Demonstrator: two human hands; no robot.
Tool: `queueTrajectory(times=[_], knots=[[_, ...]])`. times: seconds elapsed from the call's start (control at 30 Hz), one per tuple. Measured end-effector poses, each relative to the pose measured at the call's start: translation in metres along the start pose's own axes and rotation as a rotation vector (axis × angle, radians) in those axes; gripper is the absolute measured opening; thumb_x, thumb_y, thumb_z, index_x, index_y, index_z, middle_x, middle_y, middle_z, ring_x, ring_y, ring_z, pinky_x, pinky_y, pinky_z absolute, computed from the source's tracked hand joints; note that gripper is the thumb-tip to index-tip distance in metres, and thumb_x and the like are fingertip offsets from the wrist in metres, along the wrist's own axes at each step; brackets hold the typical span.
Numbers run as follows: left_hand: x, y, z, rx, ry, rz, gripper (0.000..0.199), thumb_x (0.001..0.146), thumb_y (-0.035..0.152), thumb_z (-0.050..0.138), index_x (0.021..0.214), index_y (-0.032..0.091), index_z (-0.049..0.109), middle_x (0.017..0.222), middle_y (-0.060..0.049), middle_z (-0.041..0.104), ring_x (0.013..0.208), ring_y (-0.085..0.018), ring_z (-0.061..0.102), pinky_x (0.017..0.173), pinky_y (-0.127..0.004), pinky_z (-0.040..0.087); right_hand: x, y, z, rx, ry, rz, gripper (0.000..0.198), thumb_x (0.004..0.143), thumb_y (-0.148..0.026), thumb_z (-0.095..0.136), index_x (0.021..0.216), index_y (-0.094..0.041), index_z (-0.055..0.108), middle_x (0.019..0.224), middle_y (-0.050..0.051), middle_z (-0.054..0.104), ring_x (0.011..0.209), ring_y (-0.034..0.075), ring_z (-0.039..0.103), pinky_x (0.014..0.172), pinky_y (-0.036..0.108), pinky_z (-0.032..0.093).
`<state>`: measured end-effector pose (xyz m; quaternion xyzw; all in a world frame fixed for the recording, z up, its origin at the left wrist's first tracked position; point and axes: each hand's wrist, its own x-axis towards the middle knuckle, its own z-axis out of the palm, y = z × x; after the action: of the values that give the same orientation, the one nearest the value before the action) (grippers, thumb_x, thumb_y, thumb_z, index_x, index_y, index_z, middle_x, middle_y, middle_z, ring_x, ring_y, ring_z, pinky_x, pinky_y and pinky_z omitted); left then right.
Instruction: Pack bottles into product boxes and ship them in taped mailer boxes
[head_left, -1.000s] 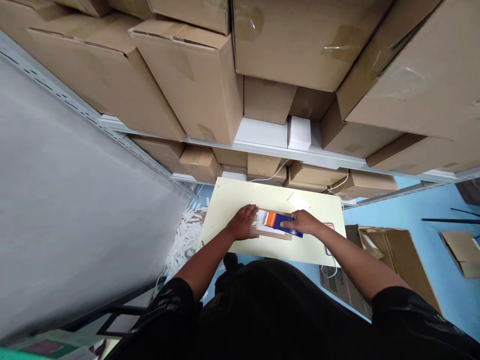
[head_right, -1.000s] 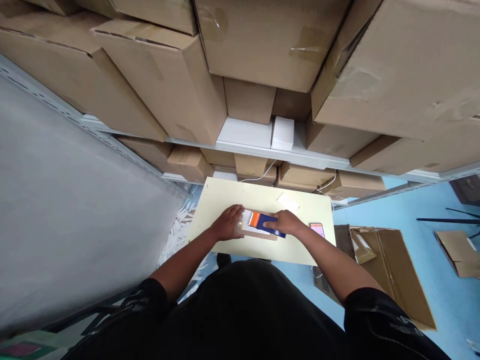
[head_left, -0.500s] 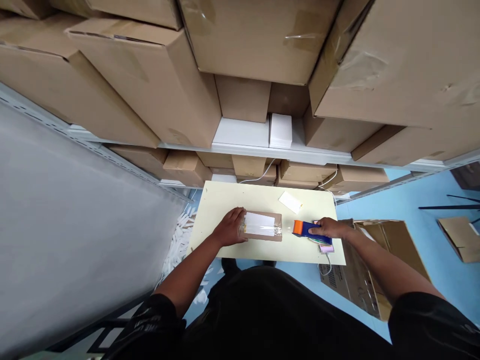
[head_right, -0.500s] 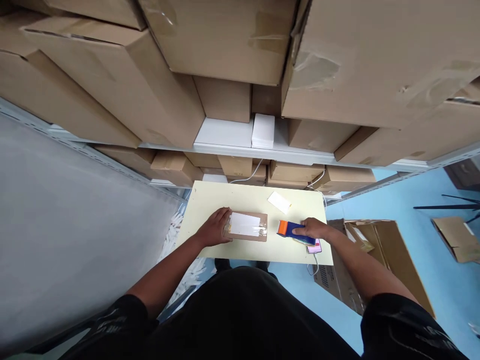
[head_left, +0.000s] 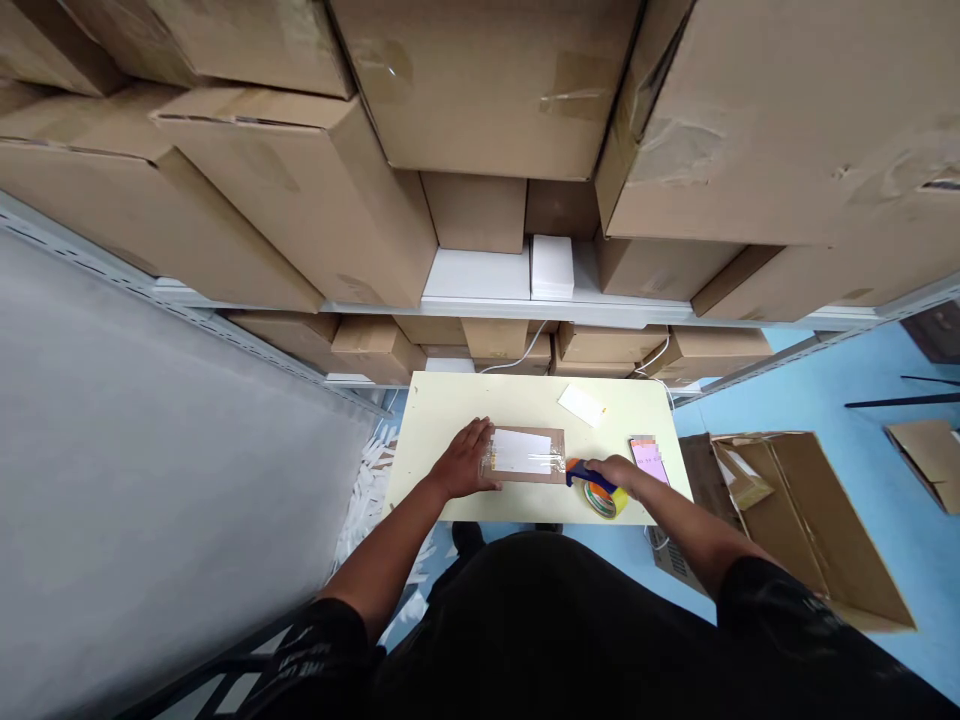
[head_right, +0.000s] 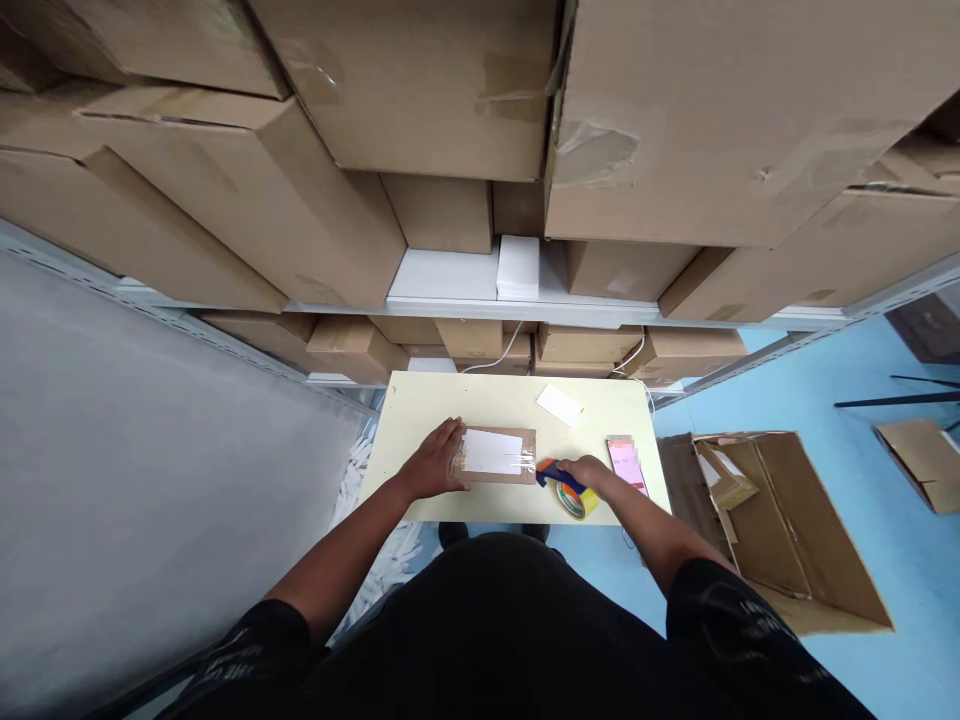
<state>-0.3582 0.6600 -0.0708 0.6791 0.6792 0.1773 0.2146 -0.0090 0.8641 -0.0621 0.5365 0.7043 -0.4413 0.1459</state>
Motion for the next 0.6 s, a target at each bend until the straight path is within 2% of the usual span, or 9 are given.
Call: queueTrajectory(times=[0.1, 0.17, 0.27, 0.33, 0.4, 0.43, 0.5, 0.6], knots=[[-0.003, 0.003, 0.002, -0.051, 0.04, -0.002, 0.088, 0.093, 0.061, 0.062, 0.164, 0.019, 0.031, 0.174, -0.017, 0.019, 0.161, -0.038, 0.015, 0.129, -0.055, 0.022, -0.022, 0.005, 0.021, -0.141, 0.174, 0.11, 0.061, 0.097, -0.067, 0.041, 0.072, -0.019, 0.069, 0.079, 0.015, 0.075, 0.074, 0.028, 0.072, 0.063, 0.035, 0.05], [-0.006, 0.008, 0.007, -0.1, 0.128, -0.051, 0.068, 0.103, 0.048, 0.047, 0.164, 0.021, 0.03, 0.175, -0.014, 0.015, 0.162, -0.033, 0.013, 0.129, -0.054, 0.022, -0.03, 0.001, 0.034, -0.294, 0.335, 0.069, 0.054, 0.1, -0.059, 0.04, 0.083, -0.018, 0.072, 0.09, 0.017, 0.076, 0.088, 0.029, 0.072, 0.075, 0.037, 0.05], [-0.01, 0.013, 0.016, -0.18, 0.309, -0.257, 0.071, 0.101, 0.045, 0.049, 0.164, 0.017, 0.029, 0.174, -0.018, 0.017, 0.161, -0.033, 0.017, 0.127, -0.053, 0.028, -0.032, -0.009, 0.05, -0.453, 0.473, -0.069, 0.04, 0.099, -0.05, 0.05, 0.093, -0.019, 0.074, 0.103, 0.017, 0.075, 0.109, 0.033, 0.064, 0.099, 0.045, 0.043], [-0.011, 0.014, 0.02, -0.253, 0.355, -0.456, 0.076, 0.097, 0.049, 0.055, 0.16, 0.012, 0.035, 0.166, -0.024, 0.034, 0.153, -0.037, 0.035, 0.12, -0.054, 0.038, -0.033, -0.013, 0.054, -0.449, 0.483, -0.106, 0.035, 0.098, -0.047, 0.053, 0.096, -0.021, 0.075, 0.111, 0.018, 0.073, 0.12, 0.037, 0.057, 0.108, 0.053, 0.035], [-0.012, 0.013, 0.02, -0.359, 0.298, -0.594, 0.072, 0.094, 0.053, 0.058, 0.151, 0.011, 0.047, 0.149, -0.025, 0.056, 0.131, -0.036, 0.06, 0.106, -0.052, 0.05, -0.035, -0.017, 0.055, -0.383, 0.47, -0.112, 0.037, 0.099, -0.047, 0.051, 0.1, -0.02, 0.075, 0.12, 0.021, 0.067, 0.126, 0.04, 0.052, 0.11, 0.058, 0.032], [-0.011, 0.013, 0.018, -0.42, 0.249, -0.618, 0.066, 0.094, 0.054, 0.058, 0.145, 0.012, 0.054, 0.14, -0.022, 0.064, 0.117, -0.034, 0.067, 0.099, -0.048, 0.054, -0.037, -0.019, 0.054, -0.337, 0.472, -0.124, 0.04, 0.101, -0.048, 0.047, 0.103, -0.019, 0.075, 0.123, 0.022, 0.065, 0.127, 0.041, 0.051, 0.11, 0.058, 0.032], [-0.009, 0.014, 0.012, -0.514, 0.171, -0.604, 0.053, 0.095, 0.053, 0.057, 0.132, 0.017, 0.064, 0.125, -0.017, 0.073, 0.099, -0.029, 0.073, 0.088, -0.041, 0.057, -0.04, -0.027, 0.053, -0.218, 0.475, -0.18, 0.048, 0.104, -0.051, 0.038, 0.113, -0.019, 0.073, 0.124, 0.02, 0.063, 0.127, 0.038, 0.052, 0.109, 0.052, 0.036], [-0.007, 0.019, 0.003, -0.527, 0.145, -0.581, 0.04, 0.096, 0.049, 0.056, 0.118, 0.02, 0.072, 0.114, -0.013, 0.077, 0.096, -0.028, 0.074, 0.083, -0.038, 0.057, -0.038, -0.048, 0.055, -0.008, 0.36, -0.231, 0.051, 0.106, -0.054, 0.033, 0.121, -0.021, 0.068, 0.119, 0.014, 0.067, 0.118, 0.03, 0.06, 0.101, 0.04, 0.046]])
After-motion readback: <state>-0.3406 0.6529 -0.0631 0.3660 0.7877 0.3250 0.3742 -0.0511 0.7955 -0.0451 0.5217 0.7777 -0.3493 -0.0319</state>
